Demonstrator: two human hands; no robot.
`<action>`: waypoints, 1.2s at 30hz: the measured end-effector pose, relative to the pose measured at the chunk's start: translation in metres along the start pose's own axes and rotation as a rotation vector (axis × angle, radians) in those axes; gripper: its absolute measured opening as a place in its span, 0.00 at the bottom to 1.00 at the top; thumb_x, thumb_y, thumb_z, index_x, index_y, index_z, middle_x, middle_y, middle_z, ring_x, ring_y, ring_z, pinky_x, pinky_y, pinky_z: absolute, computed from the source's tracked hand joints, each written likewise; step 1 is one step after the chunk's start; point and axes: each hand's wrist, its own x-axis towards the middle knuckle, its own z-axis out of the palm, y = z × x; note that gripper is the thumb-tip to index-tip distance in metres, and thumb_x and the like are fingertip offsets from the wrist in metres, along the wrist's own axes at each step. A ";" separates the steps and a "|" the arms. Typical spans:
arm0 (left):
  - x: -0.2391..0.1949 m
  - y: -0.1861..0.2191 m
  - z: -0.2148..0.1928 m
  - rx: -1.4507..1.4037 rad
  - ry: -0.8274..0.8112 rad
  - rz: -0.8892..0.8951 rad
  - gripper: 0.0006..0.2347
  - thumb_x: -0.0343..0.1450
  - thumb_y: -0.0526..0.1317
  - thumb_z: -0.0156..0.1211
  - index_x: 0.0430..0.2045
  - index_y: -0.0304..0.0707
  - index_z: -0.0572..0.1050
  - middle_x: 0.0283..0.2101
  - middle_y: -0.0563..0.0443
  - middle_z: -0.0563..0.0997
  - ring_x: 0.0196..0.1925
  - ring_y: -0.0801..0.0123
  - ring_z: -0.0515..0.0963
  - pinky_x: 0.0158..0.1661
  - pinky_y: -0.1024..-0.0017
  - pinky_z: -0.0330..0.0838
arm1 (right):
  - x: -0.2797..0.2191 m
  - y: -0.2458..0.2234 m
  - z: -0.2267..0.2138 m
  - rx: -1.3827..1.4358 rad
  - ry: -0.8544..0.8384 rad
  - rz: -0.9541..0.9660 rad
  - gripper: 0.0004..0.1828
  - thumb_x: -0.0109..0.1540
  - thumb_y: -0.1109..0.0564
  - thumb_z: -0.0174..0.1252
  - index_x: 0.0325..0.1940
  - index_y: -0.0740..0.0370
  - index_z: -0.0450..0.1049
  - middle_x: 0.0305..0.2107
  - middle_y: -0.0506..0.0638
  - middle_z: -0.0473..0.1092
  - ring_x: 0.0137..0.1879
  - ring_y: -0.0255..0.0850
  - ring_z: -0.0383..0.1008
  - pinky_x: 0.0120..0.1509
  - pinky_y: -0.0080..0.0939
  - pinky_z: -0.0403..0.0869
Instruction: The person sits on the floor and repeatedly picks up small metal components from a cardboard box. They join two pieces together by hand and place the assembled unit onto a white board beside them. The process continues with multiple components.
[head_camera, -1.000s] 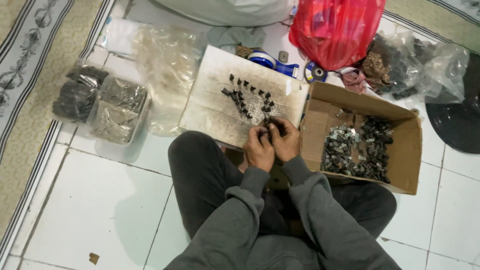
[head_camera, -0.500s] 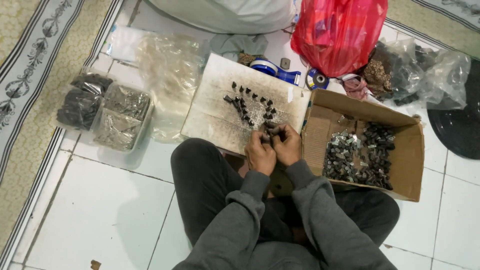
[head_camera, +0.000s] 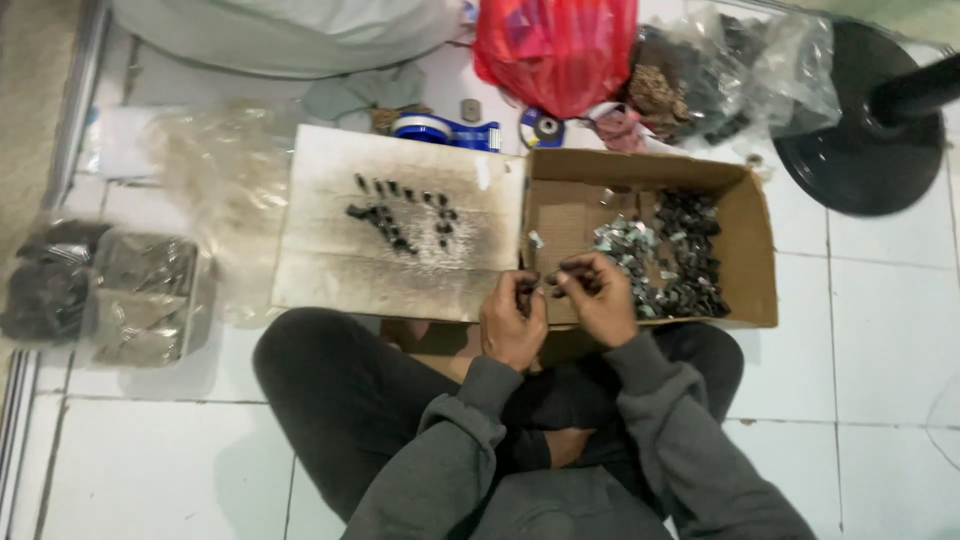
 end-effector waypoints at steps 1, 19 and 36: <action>0.001 0.003 0.009 -0.001 -0.017 0.001 0.05 0.72 0.32 0.60 0.38 0.41 0.73 0.29 0.39 0.81 0.31 0.44 0.83 0.21 0.55 0.77 | 0.005 0.008 -0.026 0.001 0.016 0.006 0.09 0.65 0.68 0.62 0.50 0.66 0.76 0.31 0.60 0.79 0.36 0.43 0.81 0.43 0.46 0.80; 0.040 -0.039 0.207 0.529 -0.755 0.023 0.06 0.68 0.36 0.64 0.37 0.41 0.81 0.35 0.43 0.83 0.40 0.51 0.86 0.37 0.57 0.82 | 0.062 0.156 -0.260 -1.077 -0.149 0.447 0.14 0.56 0.51 0.72 0.46 0.45 0.85 0.41 0.51 0.83 0.53 0.55 0.82 0.59 0.55 0.80; 0.058 -0.037 0.260 0.262 -0.829 -0.162 0.12 0.68 0.35 0.69 0.44 0.33 0.83 0.40 0.29 0.86 0.49 0.33 0.84 0.42 0.43 0.82 | 0.086 0.123 -0.240 -0.527 -0.317 0.391 0.23 0.55 0.47 0.74 0.47 0.64 0.83 0.46 0.66 0.79 0.58 0.63 0.77 0.63 0.64 0.74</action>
